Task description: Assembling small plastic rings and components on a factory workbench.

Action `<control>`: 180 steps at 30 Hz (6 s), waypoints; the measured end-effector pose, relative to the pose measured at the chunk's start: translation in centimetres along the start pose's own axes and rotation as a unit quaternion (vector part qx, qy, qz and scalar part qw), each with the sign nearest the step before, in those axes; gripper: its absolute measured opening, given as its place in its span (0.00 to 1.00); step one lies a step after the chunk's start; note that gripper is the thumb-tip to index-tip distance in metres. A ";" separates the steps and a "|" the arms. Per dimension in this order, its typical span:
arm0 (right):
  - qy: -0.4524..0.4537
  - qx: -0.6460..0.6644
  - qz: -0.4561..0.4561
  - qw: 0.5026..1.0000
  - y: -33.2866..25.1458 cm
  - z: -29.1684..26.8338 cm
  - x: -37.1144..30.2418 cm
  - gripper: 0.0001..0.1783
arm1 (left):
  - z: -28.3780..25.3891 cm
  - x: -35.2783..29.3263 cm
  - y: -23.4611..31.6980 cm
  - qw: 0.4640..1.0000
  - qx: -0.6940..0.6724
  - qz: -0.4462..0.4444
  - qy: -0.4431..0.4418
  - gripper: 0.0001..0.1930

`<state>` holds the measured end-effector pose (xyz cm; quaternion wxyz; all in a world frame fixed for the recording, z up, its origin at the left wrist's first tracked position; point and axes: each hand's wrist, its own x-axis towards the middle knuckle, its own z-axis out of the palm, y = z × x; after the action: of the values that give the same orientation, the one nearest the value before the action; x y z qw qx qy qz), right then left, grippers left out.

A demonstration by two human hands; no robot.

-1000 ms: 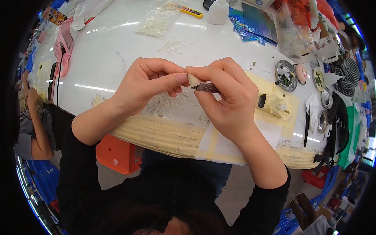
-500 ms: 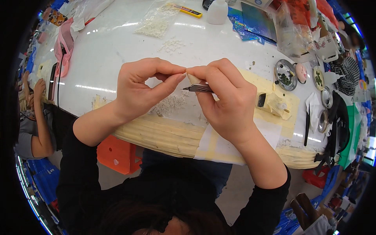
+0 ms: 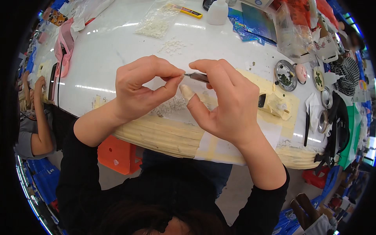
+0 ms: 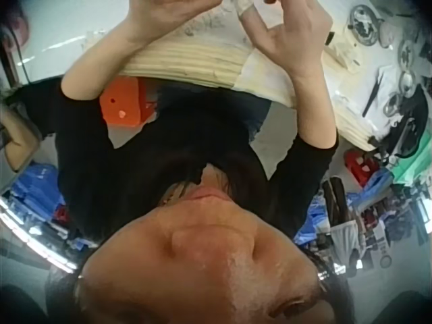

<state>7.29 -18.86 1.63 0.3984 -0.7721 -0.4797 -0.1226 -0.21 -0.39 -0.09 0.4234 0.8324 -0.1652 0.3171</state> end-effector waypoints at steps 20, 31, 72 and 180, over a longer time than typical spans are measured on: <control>-0.049 -0.170 -0.003 0.984 0.5 -0.3 -0.3 0.11 | 0.0 0.3 -0.2 0.994 0.054 0.093 -0.002 0.12; -0.058 -0.181 -0.004 0.982 0.5 -0.3 -0.3 0.11 | 0.0 0.2 -0.5 0.993 0.063 0.101 -0.012 0.12; -0.083 -0.204 -0.019 0.975 0.4 -0.9 -0.2 0.11 | -0.4 0.3 -0.5 0.992 0.060 0.096 -0.056 0.13; -0.010 0.075 0.042 0.996 -0.2 -0.3 -0.1 0.16 | -0.9 0.2 0.2 0.863 -0.364 -0.336 -0.104 0.07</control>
<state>7.13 -19.10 1.84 0.4551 -0.7609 -0.4583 -0.0613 -0.48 0.21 0.53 0.7576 0.6522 -0.0226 -0.0150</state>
